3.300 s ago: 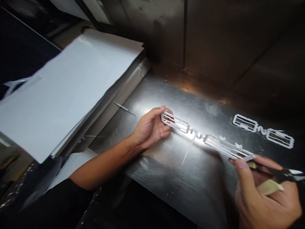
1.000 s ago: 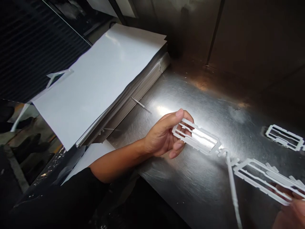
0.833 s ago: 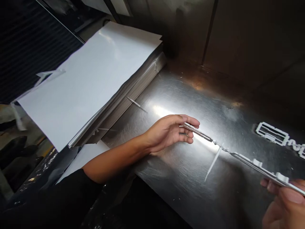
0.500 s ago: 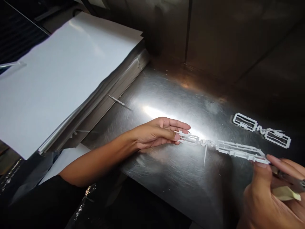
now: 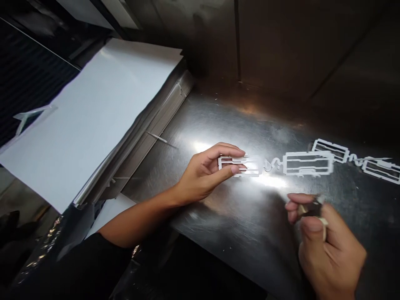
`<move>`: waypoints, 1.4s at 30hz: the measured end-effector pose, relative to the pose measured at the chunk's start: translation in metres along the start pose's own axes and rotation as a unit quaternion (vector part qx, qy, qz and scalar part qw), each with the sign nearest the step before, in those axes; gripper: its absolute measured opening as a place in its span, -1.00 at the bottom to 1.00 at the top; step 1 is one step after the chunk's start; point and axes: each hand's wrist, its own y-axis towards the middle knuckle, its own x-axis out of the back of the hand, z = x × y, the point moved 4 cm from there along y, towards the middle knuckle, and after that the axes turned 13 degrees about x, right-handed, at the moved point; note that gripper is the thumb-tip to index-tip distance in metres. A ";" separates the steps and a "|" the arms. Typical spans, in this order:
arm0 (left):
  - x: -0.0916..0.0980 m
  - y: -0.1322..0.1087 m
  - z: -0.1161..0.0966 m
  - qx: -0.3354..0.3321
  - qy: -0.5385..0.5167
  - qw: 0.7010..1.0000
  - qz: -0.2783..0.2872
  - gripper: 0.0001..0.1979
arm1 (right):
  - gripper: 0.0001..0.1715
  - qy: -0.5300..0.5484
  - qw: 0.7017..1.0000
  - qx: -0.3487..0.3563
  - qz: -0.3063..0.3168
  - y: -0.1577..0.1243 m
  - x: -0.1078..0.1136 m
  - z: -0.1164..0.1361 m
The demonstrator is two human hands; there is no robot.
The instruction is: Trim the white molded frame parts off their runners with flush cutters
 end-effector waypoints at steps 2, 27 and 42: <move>-0.003 -0.005 -0.005 -0.060 0.025 0.998 0.007 -0.74 | -0.59 0.058 0.997 -0.009 0.044 0.001 -0.009 0.000; -0.013 -0.019 -0.008 -0.162 0.110 0.980 0.032 -0.56 | -0.52 0.049 0.991 0.051 0.110 0.012 -0.032 0.007; -0.014 -0.021 -0.008 -0.144 0.112 0.983 0.029 -0.59 | -0.51 0.026 0.989 0.074 0.129 0.008 -0.031 0.006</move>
